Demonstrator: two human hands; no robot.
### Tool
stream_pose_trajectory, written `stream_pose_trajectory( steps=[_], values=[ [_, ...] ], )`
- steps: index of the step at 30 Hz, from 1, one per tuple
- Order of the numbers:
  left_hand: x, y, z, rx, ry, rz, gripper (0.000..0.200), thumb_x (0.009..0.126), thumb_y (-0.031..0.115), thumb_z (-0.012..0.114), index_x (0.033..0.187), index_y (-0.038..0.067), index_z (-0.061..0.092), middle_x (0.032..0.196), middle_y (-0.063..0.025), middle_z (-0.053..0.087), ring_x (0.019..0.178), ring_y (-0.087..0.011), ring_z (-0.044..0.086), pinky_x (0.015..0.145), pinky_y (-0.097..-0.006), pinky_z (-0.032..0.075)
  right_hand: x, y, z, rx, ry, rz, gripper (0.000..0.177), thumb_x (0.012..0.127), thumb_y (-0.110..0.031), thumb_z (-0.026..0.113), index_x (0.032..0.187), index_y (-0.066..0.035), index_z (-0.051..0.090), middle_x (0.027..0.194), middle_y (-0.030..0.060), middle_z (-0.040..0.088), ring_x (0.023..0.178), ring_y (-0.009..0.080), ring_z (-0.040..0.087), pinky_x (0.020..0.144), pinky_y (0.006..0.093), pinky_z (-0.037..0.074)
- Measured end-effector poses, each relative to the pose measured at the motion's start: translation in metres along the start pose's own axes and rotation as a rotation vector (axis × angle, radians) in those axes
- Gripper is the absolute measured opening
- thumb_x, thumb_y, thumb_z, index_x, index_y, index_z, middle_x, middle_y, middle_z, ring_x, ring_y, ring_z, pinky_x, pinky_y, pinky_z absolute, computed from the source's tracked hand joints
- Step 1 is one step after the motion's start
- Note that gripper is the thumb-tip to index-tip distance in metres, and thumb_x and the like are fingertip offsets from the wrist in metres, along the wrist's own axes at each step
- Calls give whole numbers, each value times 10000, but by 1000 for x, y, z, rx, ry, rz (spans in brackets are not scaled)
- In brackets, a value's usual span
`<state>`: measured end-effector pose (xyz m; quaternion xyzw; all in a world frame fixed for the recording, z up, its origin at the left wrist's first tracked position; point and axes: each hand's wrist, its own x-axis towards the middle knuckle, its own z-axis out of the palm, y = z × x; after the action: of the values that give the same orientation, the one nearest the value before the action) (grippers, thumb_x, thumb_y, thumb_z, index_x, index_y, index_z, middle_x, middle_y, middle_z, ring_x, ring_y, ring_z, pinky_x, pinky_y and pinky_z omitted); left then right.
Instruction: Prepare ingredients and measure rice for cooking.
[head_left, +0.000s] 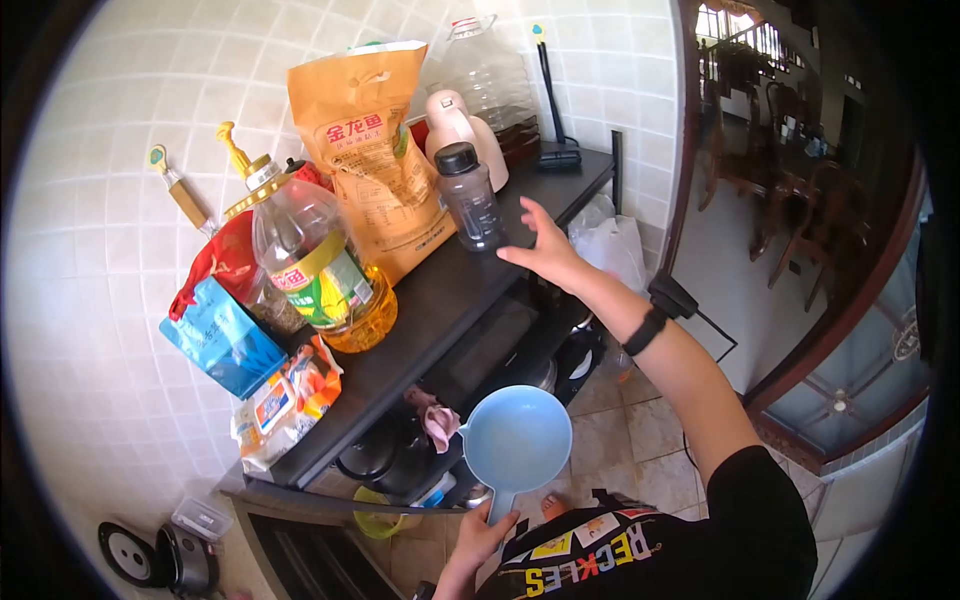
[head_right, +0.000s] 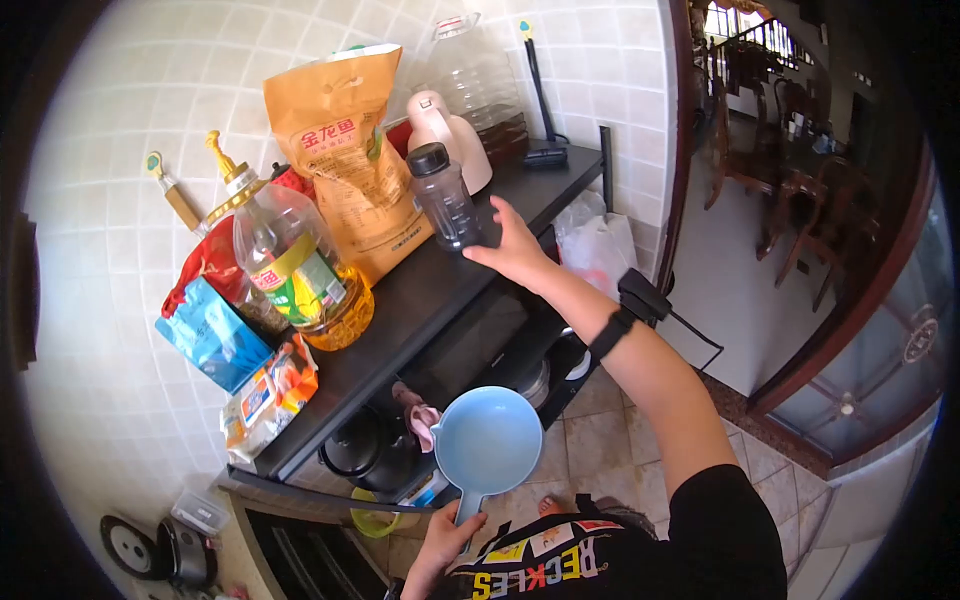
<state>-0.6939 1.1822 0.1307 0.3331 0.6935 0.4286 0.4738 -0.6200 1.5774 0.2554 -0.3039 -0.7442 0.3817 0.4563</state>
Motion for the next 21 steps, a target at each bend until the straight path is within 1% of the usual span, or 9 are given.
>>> stream_pose_trajectory(
  steps=[1,5,8,9,13,15,18,20,21],
  values=[
    [8,6,-4,-1,5,-7,249,798,212,682,911,-6,642,687,9,596,648,-68,510,607,-252,436,23,6,10,37,12,12,1042,659,-236,803,1434,-58,129,1346,260,338,1268,329,346,1037,403,302],
    [27,16,-8,16,23,-22,235,789,193,679,910,-6,644,711,-10,625,662,-70,536,617,-244,444,74,19,41,3,12,16,1162,625,-207,818,1443,-72,4,1382,259,285,1309,312,301,1050,374,288],
    [39,21,-1,38,86,-79,219,781,190,682,886,0,651,693,-19,625,647,-72,540,598,-242,437,91,37,56,208,-31,32,1191,616,-197,822,1442,-72,-27,1347,232,351,1266,302,365,1042,371,303],
    [39,25,5,10,125,-137,220,778,196,685,875,1,654,684,-18,621,642,-72,536,592,-245,435,101,57,69,192,69,-88,1102,606,-176,823,1426,-55,98,1272,192,443,1200,294,439,1015,364,339],
    [51,26,36,-33,276,-174,215,783,202,686,830,-4,643,671,-16,609,624,-71,527,577,-241,426,114,47,39,128,-57,-54,952,606,-159,818,1361,-37,250,1214,166,494,1157,279,476,990,359,364],
    [56,31,55,-56,326,-195,211,795,196,678,813,-9,627,679,-15,606,623,-72,527,581,-236,422,126,58,15,-28,7,-174,837,605,-146,812,1287,-29,342,1220,161,489,1163,258,471,977,355,372],
    [67,32,83,-146,403,-197,236,796,215,678,829,-14,631,689,-25,616,630,-86,545,599,-243,437,153,88,-23,121,-62,-172,852,606,-212,814,1274,-21,321,1192,172,494,1154,279,474,974,366,374],
    [75,20,105,-256,526,-109,156,786,179,659,791,32,611,609,8,508,505,-83,404,438,-259,293,167,106,-41,202,-103,-85,849,618,-207,817,1270,-15,309,1177,162,510,1124,254,495,963,358,384],
    [79,20,114,-268,546,-109,156,786,179,659,791,32,611,609,8,508,505,-83,404,438,-259,293,175,115,-46,207,-83,-56,850,628,-194,815,1278,-10,300,1171,156,521,1100,250,515,954,354,395]
  ],
)
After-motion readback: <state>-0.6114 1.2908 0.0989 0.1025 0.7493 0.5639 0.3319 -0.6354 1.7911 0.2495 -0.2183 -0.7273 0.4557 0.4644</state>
